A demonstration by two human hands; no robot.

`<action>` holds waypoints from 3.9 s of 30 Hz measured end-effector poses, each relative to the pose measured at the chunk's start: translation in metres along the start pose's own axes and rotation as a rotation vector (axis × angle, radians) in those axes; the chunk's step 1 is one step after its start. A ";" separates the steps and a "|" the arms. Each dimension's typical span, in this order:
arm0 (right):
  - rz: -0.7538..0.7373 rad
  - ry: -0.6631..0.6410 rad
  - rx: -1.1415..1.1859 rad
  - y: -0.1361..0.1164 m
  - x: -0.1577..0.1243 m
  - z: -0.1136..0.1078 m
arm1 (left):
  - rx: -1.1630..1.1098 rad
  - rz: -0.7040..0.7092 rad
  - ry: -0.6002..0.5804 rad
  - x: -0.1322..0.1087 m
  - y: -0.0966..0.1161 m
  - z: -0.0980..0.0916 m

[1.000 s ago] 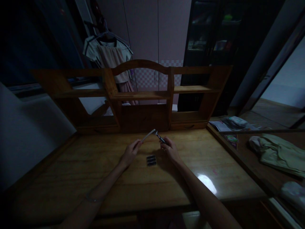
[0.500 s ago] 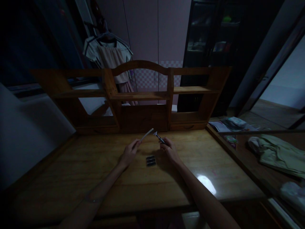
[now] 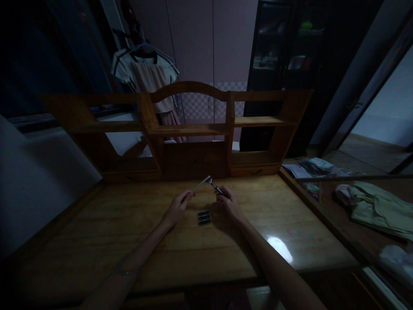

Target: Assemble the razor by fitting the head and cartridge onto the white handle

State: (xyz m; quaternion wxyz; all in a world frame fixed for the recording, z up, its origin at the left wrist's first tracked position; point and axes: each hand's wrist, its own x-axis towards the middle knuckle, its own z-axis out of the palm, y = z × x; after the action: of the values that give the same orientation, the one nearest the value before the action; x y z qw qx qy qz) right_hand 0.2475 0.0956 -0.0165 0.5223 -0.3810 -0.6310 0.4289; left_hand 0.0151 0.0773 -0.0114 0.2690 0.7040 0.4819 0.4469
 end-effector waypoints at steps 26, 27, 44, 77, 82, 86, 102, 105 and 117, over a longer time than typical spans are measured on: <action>0.012 0.008 -0.019 -0.002 0.000 -0.001 | -0.005 -0.003 0.023 0.001 -0.001 -0.001; 0.013 0.006 -0.017 -0.002 0.000 -0.001 | -0.009 0.002 0.016 0.001 -0.002 -0.001; 0.008 -0.005 0.002 -0.007 -0.002 0.001 | 0.036 -0.033 0.075 0.001 -0.004 -0.002; 0.019 -0.014 0.003 -0.009 -0.003 0.001 | 0.014 -0.018 0.029 0.001 -0.003 -0.002; 0.007 -0.005 -0.013 -0.009 -0.004 0.002 | 0.019 -0.013 0.064 0.000 -0.002 -0.003; 0.009 -0.010 -0.004 -0.009 -0.003 0.002 | 0.025 0.002 0.036 0.000 -0.003 -0.001; -0.006 -0.027 -0.002 -0.006 -0.002 0.000 | 0.033 -0.009 0.044 -0.001 0.002 -0.002; 0.003 -0.027 -0.001 -0.006 -0.002 0.000 | 0.018 -0.001 0.015 -0.001 0.002 -0.002; 0.001 -0.027 0.000 -0.008 -0.003 0.001 | 0.025 -0.002 0.020 0.001 -0.004 -0.001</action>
State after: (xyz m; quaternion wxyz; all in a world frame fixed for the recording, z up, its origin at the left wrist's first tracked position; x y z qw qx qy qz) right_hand 0.2470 0.0904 -0.0100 0.5134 -0.3757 -0.6378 0.4341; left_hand 0.0129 0.0796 -0.0139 0.2556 0.7023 0.4908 0.4478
